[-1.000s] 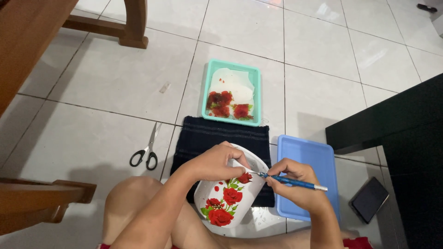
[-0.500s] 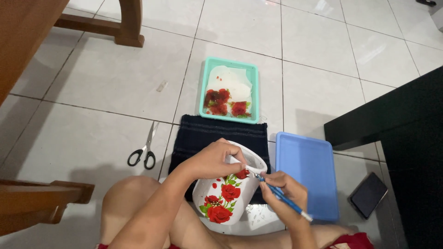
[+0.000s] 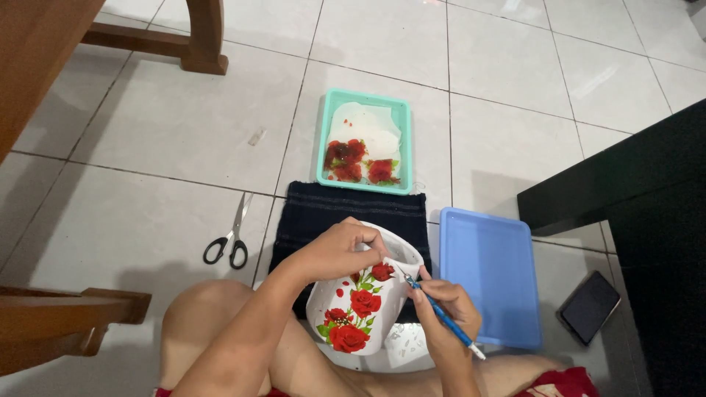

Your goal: Applying decorative floral decals to a white container and smoothing them with a tool.

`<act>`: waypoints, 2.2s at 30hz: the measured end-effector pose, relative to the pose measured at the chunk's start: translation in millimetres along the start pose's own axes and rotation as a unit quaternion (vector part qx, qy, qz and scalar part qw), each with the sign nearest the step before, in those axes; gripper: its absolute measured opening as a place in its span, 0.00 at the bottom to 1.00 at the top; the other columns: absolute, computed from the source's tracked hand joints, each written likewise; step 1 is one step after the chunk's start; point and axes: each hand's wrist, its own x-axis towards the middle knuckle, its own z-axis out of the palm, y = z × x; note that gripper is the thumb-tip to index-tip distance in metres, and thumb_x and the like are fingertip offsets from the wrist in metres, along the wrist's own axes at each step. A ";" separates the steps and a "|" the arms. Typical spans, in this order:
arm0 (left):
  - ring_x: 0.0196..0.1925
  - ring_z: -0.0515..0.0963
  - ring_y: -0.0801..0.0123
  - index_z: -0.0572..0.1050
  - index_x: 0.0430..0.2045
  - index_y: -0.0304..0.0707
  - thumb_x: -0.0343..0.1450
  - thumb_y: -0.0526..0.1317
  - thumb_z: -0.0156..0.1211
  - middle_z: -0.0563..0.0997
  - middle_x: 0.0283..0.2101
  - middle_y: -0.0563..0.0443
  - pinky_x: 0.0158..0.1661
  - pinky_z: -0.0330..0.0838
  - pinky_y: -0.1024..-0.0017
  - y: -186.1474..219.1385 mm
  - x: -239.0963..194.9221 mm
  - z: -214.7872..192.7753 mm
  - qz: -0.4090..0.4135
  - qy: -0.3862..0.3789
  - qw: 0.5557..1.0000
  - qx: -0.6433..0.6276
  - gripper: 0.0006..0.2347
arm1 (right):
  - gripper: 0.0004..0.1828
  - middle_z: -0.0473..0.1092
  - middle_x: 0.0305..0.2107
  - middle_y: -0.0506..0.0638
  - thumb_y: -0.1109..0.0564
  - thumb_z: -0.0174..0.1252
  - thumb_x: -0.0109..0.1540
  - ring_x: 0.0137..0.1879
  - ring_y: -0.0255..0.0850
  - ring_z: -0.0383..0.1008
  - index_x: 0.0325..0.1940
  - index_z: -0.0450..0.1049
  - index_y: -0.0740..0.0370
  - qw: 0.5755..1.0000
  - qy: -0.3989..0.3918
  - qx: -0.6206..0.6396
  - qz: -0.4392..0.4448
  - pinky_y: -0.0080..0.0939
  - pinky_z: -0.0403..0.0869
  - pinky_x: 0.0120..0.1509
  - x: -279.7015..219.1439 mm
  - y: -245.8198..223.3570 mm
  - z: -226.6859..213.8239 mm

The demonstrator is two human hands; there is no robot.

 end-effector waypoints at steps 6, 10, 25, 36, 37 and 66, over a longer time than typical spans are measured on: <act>0.24 0.75 0.74 0.78 0.20 0.38 0.58 0.38 0.59 0.72 0.35 0.49 0.23 0.72 0.81 6.4 -2.0 0.1 0.015 0.011 1.000 -0.002 0.04 | 0.08 0.74 0.24 0.56 0.71 0.58 0.49 0.32 0.35 0.74 0.26 0.66 0.65 0.999 -0.001 -0.031 -0.017 0.49 0.69 0.65 1.1 -2.3 2.6; 0.25 0.75 0.71 0.77 0.21 0.37 0.60 0.40 0.58 0.70 0.37 0.46 0.23 0.73 0.79 1.0 -0.8 0.1 0.010 0.004 1.000 0.000 0.06 | 0.08 0.75 0.25 0.57 0.71 0.59 0.48 0.34 0.36 0.75 0.26 0.67 0.66 0.999 -0.006 -0.045 -0.020 0.47 0.69 0.64 1.8 -4.9 3.5; 0.37 0.74 0.70 0.78 0.22 0.41 0.59 0.42 0.59 0.74 0.34 0.49 0.34 0.73 0.76 1.4 -1.6 -0.8 0.039 0.001 0.999 0.021 0.07 | 0.08 0.74 0.21 0.55 0.72 0.59 0.47 0.29 0.33 0.73 0.23 0.67 0.67 0.998 -0.016 -0.056 -0.015 0.47 0.71 0.62 8.9 -7.6 1.9; 0.18 0.73 0.77 0.77 0.15 0.31 0.56 0.35 0.58 0.79 0.20 0.51 0.21 0.70 0.82 3.5 1.6 -0.5 0.085 0.036 0.996 -0.019 0.04 | 0.08 0.70 0.27 0.51 0.71 0.56 0.51 0.34 0.34 0.69 0.26 0.64 0.65 0.999 0.008 -0.013 -0.039 0.52 0.64 0.69 -4.7 17.4 8.0; 0.18 0.73 0.77 0.77 0.15 0.31 0.56 0.35 0.58 0.79 0.20 0.51 0.21 0.70 0.82 2.1 2.0 -0.2 0.085 0.035 0.996 -0.018 0.04 | 0.08 0.70 0.27 0.51 0.71 0.56 0.51 0.34 0.34 0.69 0.26 0.64 0.65 0.999 0.009 -0.013 -0.039 0.52 0.64 0.69 -4.7 14.9 9.2; 0.16 0.73 0.75 0.74 0.14 0.30 0.52 0.40 0.66 0.77 0.20 0.46 0.18 0.70 0.80 1.7 6.2 4.9 0.032 0.103 0.994 0.025 0.10 | 0.08 0.72 0.26 0.54 0.69 0.53 0.54 0.37 0.36 0.73 0.28 0.62 0.63 0.997 0.026 -0.002 -0.074 0.58 0.60 0.70 -8.9 23.4 25.6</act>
